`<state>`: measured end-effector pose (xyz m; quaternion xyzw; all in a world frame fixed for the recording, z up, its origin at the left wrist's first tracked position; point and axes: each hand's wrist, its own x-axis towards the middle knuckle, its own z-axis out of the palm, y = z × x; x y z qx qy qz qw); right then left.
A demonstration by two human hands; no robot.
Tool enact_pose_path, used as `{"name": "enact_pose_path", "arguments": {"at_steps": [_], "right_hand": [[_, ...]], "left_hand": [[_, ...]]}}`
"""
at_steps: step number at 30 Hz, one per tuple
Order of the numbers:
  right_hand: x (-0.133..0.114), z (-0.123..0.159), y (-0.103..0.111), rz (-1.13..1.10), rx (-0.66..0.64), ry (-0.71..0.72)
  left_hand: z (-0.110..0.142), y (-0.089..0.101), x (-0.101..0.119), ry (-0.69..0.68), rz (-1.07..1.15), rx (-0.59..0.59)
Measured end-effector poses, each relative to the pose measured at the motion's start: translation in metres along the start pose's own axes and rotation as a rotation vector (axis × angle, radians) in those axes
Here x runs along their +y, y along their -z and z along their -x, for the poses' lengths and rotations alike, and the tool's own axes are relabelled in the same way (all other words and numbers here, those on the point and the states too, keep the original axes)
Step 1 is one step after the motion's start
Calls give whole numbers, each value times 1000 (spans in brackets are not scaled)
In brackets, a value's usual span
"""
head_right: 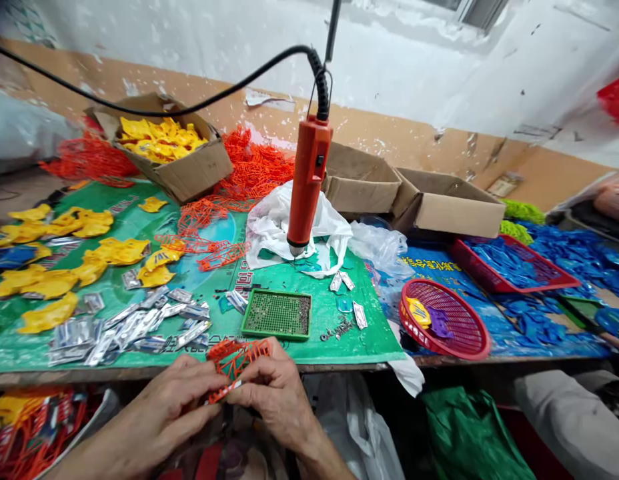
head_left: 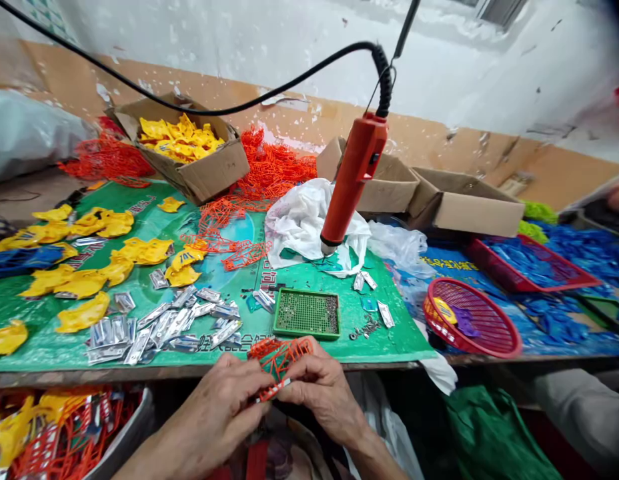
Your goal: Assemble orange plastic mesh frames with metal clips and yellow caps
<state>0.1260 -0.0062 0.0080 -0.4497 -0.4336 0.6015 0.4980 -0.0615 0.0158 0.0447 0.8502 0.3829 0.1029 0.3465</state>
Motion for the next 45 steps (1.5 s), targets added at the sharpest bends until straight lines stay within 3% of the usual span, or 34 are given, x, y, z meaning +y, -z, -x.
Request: {"name": "enact_pose_path", "arguments": {"at_steps": [5,12,14,16,18,20,22,24,28,30,34,39,45], "right_hand": [[-5,1,1,14,-19,-19],[-5,4,4,341,103,121],[-14,1,16,422,205,235],[-33,-11,38,489,423,414],[-58,-34,65,565,654,599],[-84,-69,93,575,771,696],[-107,-110,114,549,725,697],[-123,-151,121,435,579,708],[-137,-205,100,218,185,675],[-138,-213,83,129,104,594],[-142,-196,60,36,91,444],[-137,-141,50,97,-12,337],[-96,-97,53,214,218,396]], "left_hand": [[-3,-8,8,31,159,86],[-12,-18,-5,283,1032,-81],[-11,-21,-12,364,1190,-72],[-10,-25,-16,417,1282,-12],[-10,-27,-17,446,1335,42],[-10,-28,-14,460,1365,99],[-11,-28,-9,457,1363,172],[-12,-29,-5,431,1349,237],[-10,-34,-7,422,1353,275],[-10,-37,-10,444,1351,274],[-11,-41,-16,461,1277,264],[-15,-44,-20,471,1192,261],[-18,-46,-20,461,1100,315]]}}
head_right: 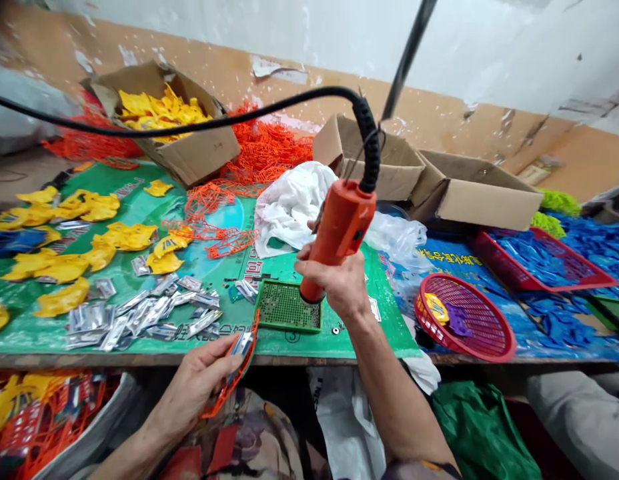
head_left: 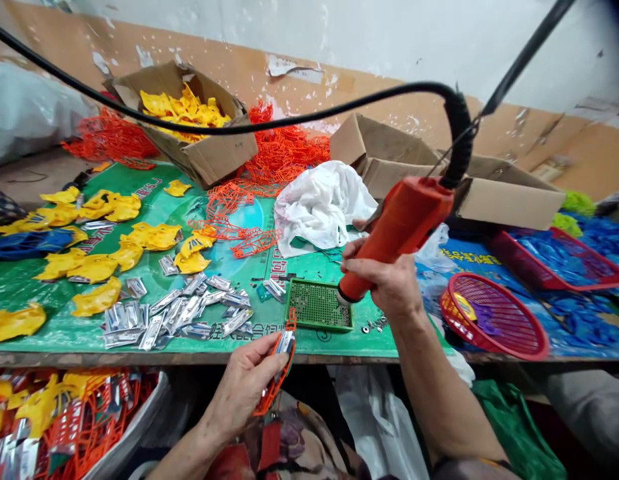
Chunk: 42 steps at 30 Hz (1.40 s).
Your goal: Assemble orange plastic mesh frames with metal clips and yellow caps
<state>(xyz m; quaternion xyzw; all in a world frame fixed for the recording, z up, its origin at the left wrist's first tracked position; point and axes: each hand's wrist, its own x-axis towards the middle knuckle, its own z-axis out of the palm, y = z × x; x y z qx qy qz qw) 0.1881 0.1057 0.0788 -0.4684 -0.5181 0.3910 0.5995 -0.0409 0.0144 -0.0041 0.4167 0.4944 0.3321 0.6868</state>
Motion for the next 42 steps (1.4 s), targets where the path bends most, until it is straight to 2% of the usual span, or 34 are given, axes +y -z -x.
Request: {"name": "enact_pose_path", "arguments": {"at_steps": [5,12,18,24,30,42], "right_hand": [[22,14,4,32,115,36],[27,14,2,22,193,58],[32,14,1,-3,184,53],[35,14,-1,-45,186,63],[34,14,-2,-108,197,48],[34,19,-3,-26,231,48]], "left_hand": [[-1,-3,2,4,-29,-6],[-2,-4,0,16,-33,-3],[-1,-6,1,19,-10,27],[2,-13,10,-4,-109,61],[3,-15,11,2,-132,24],[2,-17,14,-56,-231,12]]}}
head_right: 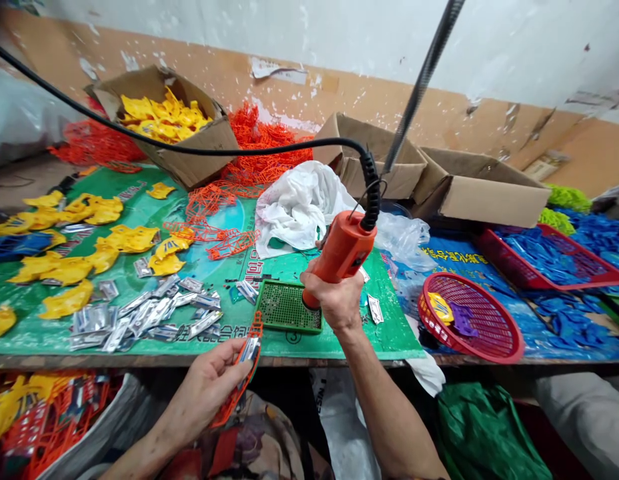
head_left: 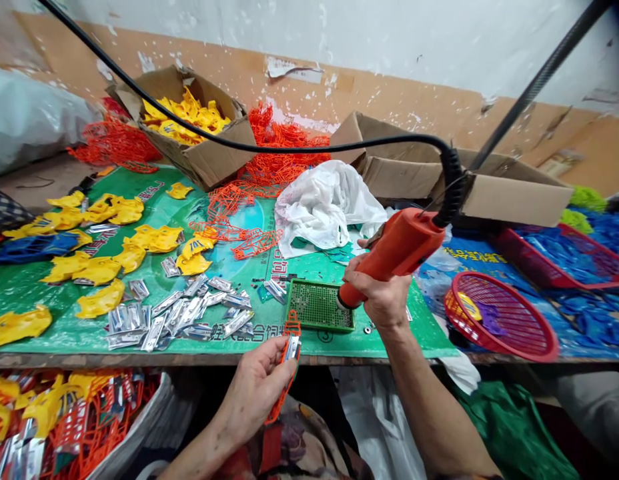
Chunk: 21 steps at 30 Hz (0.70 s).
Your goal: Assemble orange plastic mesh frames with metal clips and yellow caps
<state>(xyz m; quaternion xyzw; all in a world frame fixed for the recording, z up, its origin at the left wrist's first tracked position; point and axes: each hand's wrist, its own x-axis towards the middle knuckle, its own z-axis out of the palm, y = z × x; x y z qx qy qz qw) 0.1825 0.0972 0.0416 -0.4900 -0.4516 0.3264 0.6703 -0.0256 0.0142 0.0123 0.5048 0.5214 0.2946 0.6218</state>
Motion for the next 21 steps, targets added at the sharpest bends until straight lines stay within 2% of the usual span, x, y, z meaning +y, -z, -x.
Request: {"name": "enact_pose_path", "arguments": {"at_steps": [8,14,18,21], "right_hand": [[-7,-5,4,-17,-4,3],[-45,3,-4,-236,-68,21],[-68,22,-13,-379,-163,-51],[-77,36,-22,-459,-223,-84]], "left_hand": [[0,-2,-1,-39,-44,13],[1,-3,-2,-20,47,18],[2,-2,-2,6,135,24],[3,-1,0,6,186,19]]}}
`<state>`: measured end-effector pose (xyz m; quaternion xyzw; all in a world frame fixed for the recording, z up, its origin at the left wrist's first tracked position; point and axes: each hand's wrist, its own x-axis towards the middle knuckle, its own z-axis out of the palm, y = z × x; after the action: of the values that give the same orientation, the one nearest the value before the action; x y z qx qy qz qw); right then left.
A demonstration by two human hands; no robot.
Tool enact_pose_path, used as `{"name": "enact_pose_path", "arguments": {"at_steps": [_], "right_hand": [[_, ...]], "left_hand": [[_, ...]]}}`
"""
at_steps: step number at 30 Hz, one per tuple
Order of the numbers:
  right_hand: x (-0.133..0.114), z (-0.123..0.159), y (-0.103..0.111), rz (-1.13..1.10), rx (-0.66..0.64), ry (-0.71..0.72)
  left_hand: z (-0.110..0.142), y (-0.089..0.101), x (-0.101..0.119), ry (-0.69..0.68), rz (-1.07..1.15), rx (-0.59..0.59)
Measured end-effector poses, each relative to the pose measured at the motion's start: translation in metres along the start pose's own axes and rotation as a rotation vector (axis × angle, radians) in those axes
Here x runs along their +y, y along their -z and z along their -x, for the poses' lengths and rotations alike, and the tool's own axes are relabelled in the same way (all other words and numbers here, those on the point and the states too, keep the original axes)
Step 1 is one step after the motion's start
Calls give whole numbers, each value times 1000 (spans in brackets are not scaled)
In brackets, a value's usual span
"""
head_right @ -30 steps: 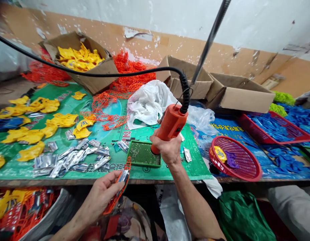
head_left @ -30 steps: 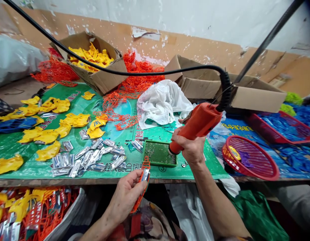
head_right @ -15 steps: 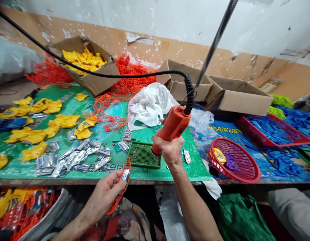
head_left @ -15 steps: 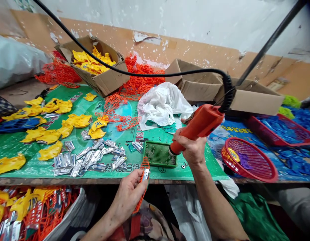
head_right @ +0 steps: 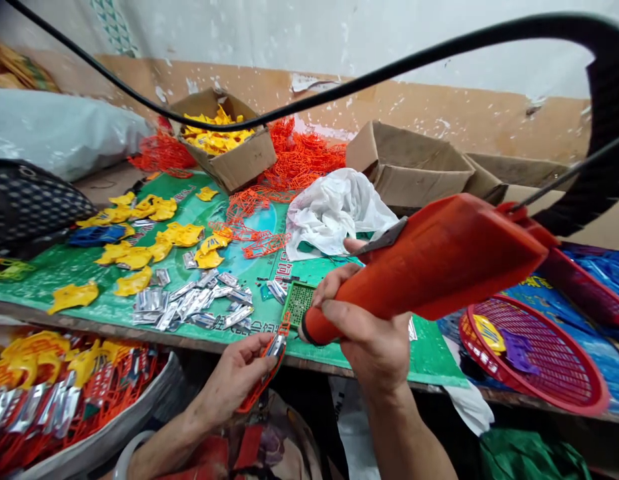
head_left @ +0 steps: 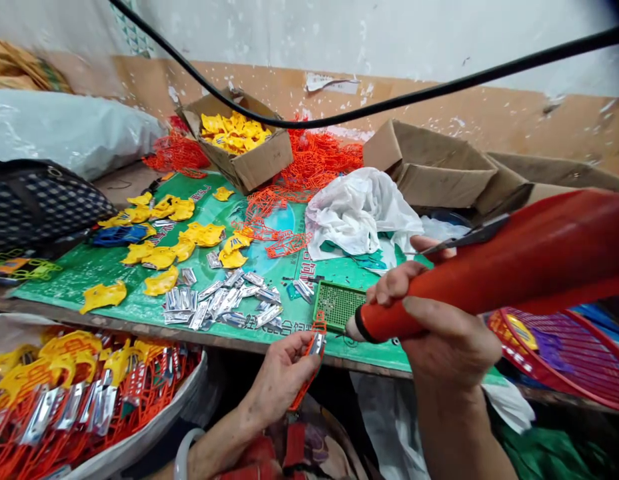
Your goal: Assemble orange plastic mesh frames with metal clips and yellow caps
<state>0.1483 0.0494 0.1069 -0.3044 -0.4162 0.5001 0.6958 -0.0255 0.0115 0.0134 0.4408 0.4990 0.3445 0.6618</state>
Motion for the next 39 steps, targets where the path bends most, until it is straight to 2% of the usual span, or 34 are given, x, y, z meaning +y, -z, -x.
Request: {"name": "enact_pose_path", "arguments": {"at_steps": [5,10,25,33,39], "right_hand": [[4,10,-15,-48,-25,1],[7,11,-18,-51,-25,-15],[15,9,-19,-33,-60,-49],[19,14,-15,38,-87,-34],[28,17,-8,156,-103,-44]], "left_hand": [[0,-1,2,-3,62,-16],[0,0,1,-8,51,-28],[-1,1,2,10,38,-17],[-1,-3,-1,-26,106,-17],[0,-2,-4,-4,145,-5]]}}
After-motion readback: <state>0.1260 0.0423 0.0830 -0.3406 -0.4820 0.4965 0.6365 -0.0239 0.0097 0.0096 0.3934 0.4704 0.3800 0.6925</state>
